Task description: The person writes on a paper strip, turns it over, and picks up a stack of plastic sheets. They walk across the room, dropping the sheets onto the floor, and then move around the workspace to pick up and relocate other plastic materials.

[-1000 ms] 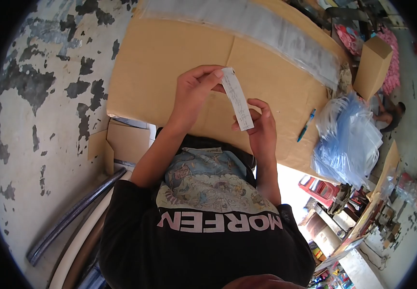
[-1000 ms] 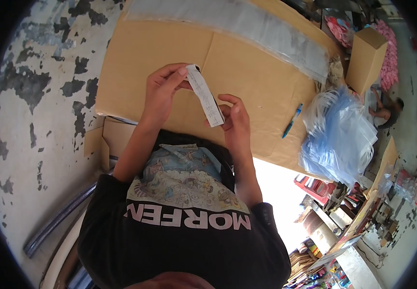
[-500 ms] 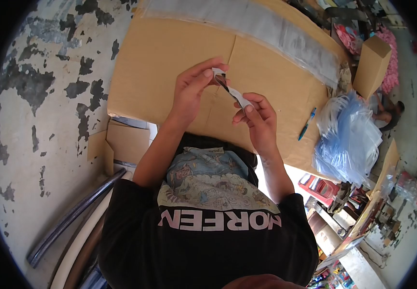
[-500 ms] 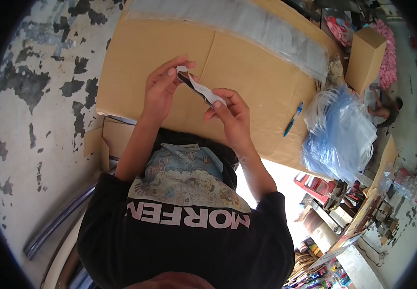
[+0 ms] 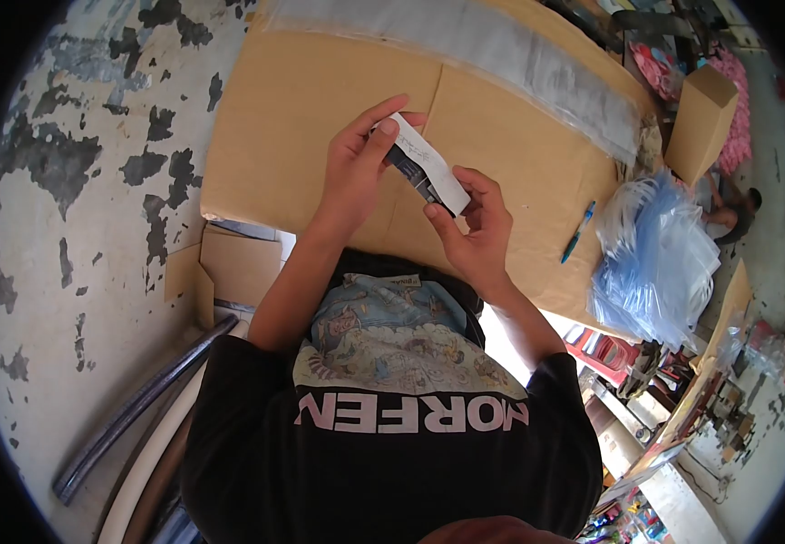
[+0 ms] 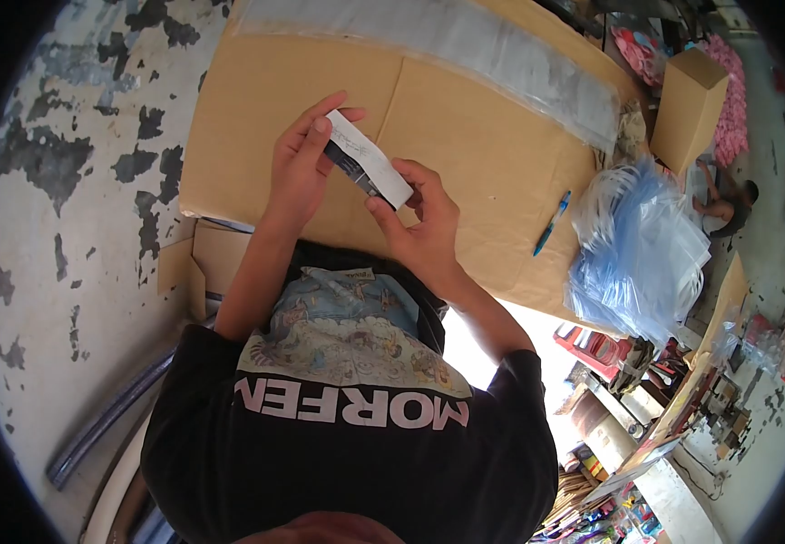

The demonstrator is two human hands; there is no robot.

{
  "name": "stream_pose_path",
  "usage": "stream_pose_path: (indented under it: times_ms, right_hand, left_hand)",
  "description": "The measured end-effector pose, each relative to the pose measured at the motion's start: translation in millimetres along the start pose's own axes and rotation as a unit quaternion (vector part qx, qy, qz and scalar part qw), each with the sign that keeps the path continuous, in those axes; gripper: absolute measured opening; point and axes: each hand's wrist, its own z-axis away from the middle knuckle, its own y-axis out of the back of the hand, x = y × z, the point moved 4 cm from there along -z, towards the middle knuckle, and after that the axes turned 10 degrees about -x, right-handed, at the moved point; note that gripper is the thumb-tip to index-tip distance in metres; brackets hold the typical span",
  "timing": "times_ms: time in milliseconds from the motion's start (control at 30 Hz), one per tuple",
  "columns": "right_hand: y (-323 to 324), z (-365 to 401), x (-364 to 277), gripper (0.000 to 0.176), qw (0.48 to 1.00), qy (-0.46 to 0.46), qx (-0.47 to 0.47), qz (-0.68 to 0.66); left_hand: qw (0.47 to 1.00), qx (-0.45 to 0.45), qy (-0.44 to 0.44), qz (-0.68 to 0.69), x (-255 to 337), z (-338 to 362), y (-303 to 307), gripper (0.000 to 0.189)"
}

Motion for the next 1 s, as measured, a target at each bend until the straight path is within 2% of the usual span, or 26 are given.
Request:
stream_pose_path:
  times_ms: [367, 433, 500, 533, 600, 667, 733, 800, 1000]
  right_hand:
    - [0.3, 9.4, 3.0, 0.044, 1.000, -0.001, 0.004, -0.013]
    - [0.5, 12.3, 6.8, 0.042, 1.000, 0.003, 0.008, -0.018]
    - [0.5, 15.8, 10.8, 0.034, 0.994, -0.029, 0.031, -0.103]
    - [-0.9, 15.2, 8.3, 0.034, 0.994, -0.029, 0.031, -0.102]
    - [-0.6, 15.4, 9.5, 0.026, 0.967, -0.092, 0.098, -0.218]
    - [1.1, 15.8, 14.4, 0.028, 0.955, -0.113, 0.099, -0.254]
    - [2.8, 16.7, 20.6, 0.031, 0.942, -0.133, 0.100, -0.290]
    - [3.3, 17.5, 24.7, 0.035, 0.939, -0.147, 0.093, -0.295]
    - [-3.4, 16.3, 23.8, 0.034, 0.932, -0.138, 0.085, -0.323]
  left_hand:
    - [1.000, 0.021, -0.008, -0.004, -1.9, -1.7, 7.9, 0.042]
    - [0.999, 0.019, -0.011, 0.028, -2.2, -2.2, 7.6, 0.038]
    - [0.999, 0.001, -0.015, 0.043, -2.0, -2.6, 7.1, 0.041]
    - [0.998, -0.016, -0.018, 0.057, -1.8, -2.8, 6.4, 0.043]
    - [0.996, -0.037, -0.020, 0.082, -3.6, -3.7, 7.6, 0.041]
    - [0.992, -0.057, -0.022, 0.106, -4.2, -4.2, 5.4, 0.040]
    - [0.999, -0.024, -0.011, -0.046, -3.6, -3.7, 3.6, 0.036]
    - [0.998, -0.020, -0.008, -0.057, -2.3, -3.8, 2.8, 0.036]
    - [0.998, -0.009, -0.016, -0.059, -1.4, -1.4, 3.0, 0.033]
